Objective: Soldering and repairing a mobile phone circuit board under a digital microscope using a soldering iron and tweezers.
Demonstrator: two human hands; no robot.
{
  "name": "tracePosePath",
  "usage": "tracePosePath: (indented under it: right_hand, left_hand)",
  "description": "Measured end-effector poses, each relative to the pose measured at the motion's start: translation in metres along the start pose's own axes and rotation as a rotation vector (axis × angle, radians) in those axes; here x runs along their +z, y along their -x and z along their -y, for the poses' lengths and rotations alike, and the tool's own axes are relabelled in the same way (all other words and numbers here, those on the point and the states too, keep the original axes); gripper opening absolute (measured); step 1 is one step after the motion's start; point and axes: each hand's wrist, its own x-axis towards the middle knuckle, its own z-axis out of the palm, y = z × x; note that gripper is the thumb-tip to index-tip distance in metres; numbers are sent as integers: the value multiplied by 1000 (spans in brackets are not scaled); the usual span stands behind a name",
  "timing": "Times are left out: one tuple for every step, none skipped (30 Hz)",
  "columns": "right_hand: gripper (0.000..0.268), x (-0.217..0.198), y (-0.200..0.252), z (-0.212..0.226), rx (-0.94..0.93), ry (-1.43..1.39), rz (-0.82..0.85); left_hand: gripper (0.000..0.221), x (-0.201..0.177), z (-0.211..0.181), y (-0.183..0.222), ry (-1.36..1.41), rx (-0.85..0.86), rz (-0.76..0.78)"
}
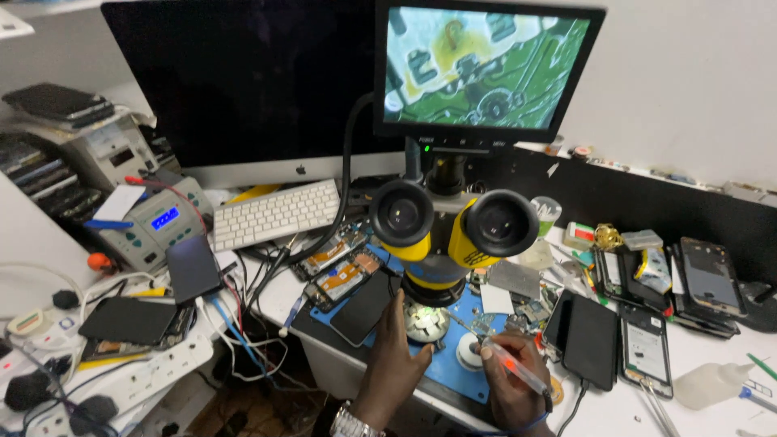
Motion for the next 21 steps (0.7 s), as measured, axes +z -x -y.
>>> tracePosePath:
  right_hand:
    - [31,0,-1,2,-20,-76,42]
    - [29,0,-2,4,-39,-153,83]
    - [29,0,-1,6,-33,-151,91]
    - [28,-1,0,9,-56,-151,98]
    - [26,-1,-1,11,-82,-150,101]
    - [26,-2,-1,14,-78,-147,105]
    - [24,-3,-1,17,-119,-117,115]
    - [23,-4,-1,20,-160,-87,125]
    - [23,-3,-2,20,-157,-86,123]
    - [23,-3,-3,21,-190,-66,138]
    - [23,-3,-3,22,-223,-48,153]
    - [23,-4,-3,22,-221,-47,152]
    - [25,-4,-2,21,-216,-24,148]
    - [27,-4,-1,21,-212,-2,143]
    - [27,-4,-1,21,-211,-3,145]
    - [26,-3,0,22,-217,12,146]
    - [25,-3,0,22,-223,28,148]
    - [25,-3,1,22,-223,27,149]
    - [26,-4,1,22,-204,54,149]
    - [26,-4,1,21,-184,82,148]
    - [26,-5,2,20,-186,81,147]
  left_hand:
    - [96,-1,0,1,25,41,-20]
    - [97,-2,0,2,51,82,-41]
    - [97,-1,3,1,53,72,-41]
    - [98,1,7,0,46,117,-77]
    - [99,3,9,-2,39,166,-111]
    - [99,4,11,-2,41,160,-111]
    - [99,4,12,-3,30,171,-114]
    - [98,5,14,-4,19,183,-118]
    - [98,6,14,-3,18,181,-115]
    - [98,6,14,-3,11,197,-128]
    - [99,6,15,-2,5,213,-142]
    - [99,7,15,-3,4,212,-140]
    - [98,7,15,-3,9,213,-149]
    - [98,7,16,-3,13,215,-158]
    - [98,7,15,-3,12,213,-158]
    - [98,6,14,-2,14,190,-153]
    - [97,6,13,-2,16,168,-148]
    - [97,6,14,-2,16,167,-149]
    - [97,7,15,-2,10,189,-166]
    - [97,8,17,-2,4,210,-183]
    - [97,8,16,-1,4,212,-184]
